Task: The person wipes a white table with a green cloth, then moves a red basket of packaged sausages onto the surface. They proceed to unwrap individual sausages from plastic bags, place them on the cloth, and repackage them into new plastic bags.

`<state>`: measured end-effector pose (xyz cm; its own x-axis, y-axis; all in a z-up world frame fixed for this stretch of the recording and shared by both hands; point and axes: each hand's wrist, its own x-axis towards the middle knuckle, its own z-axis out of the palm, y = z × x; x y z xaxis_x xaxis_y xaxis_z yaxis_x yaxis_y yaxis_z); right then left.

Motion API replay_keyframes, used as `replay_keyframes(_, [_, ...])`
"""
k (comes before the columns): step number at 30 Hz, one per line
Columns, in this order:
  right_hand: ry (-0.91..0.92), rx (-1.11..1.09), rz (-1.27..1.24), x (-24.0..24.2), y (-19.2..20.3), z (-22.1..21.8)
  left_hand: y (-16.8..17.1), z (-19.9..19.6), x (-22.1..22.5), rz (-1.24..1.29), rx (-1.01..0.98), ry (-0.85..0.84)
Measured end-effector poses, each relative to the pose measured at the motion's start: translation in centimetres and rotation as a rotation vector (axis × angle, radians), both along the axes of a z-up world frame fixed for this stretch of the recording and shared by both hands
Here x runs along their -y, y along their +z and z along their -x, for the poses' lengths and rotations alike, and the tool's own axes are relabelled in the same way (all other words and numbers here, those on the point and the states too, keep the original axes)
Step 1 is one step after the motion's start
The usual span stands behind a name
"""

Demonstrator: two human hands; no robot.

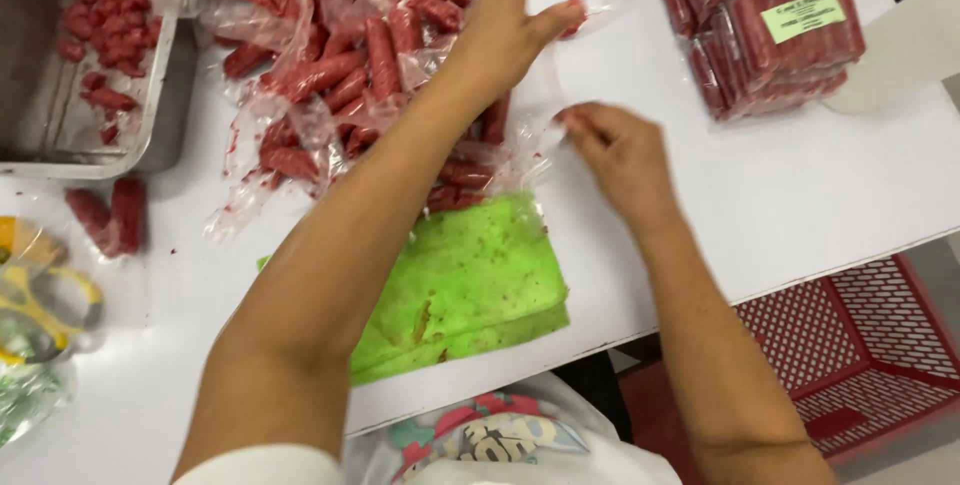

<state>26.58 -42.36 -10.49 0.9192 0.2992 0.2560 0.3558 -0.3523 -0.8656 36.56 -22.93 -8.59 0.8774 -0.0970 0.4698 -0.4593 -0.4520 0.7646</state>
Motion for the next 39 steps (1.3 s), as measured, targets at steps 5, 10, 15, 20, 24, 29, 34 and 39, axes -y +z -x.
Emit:
replay_keyframes(5, [-0.198,0.154,0.408,4.8,-0.5,-2.0,-6.3,-8.2,3.6,-1.097,-0.282,0.234])
replay_keyframes(10, [-0.121,-0.414,-0.39,2.4,-0.5,-3.8,0.8,-1.3,2.6,-0.889,-0.052,0.101])
replay_keyframes(15, [0.119,-0.218,-0.999,-2.6,5.2,-1.9,7.3,10.6,0.4,-0.606,-0.229,-0.103])
replay_keyframes(20, [0.413,-0.435,-0.212,-5.7,7.7,4.7,5.3,18.2,-3.7,0.074,-0.361,-0.167])
replay_keyframes(24, [0.461,-0.64,-0.422,-7.2,4.5,6.4,6.4,20.2,-2.2,0.247,-0.081,-0.093])
replay_keyframes(29, [0.643,-0.278,-0.065,-6.6,6.4,9.4,8.1,24.0,-2.8,0.833,-0.448,-0.183])
replay_keyframes(34, [0.779,-0.112,-0.088,-6.5,4.9,11.1,10.1,29.6,-5.5,0.505,-0.144,-0.253])
replay_keyframes(39, [0.678,0.474,0.364,-7.4,3.6,14.0,4.5,35.7,-10.6,0.73,-0.441,-0.321])
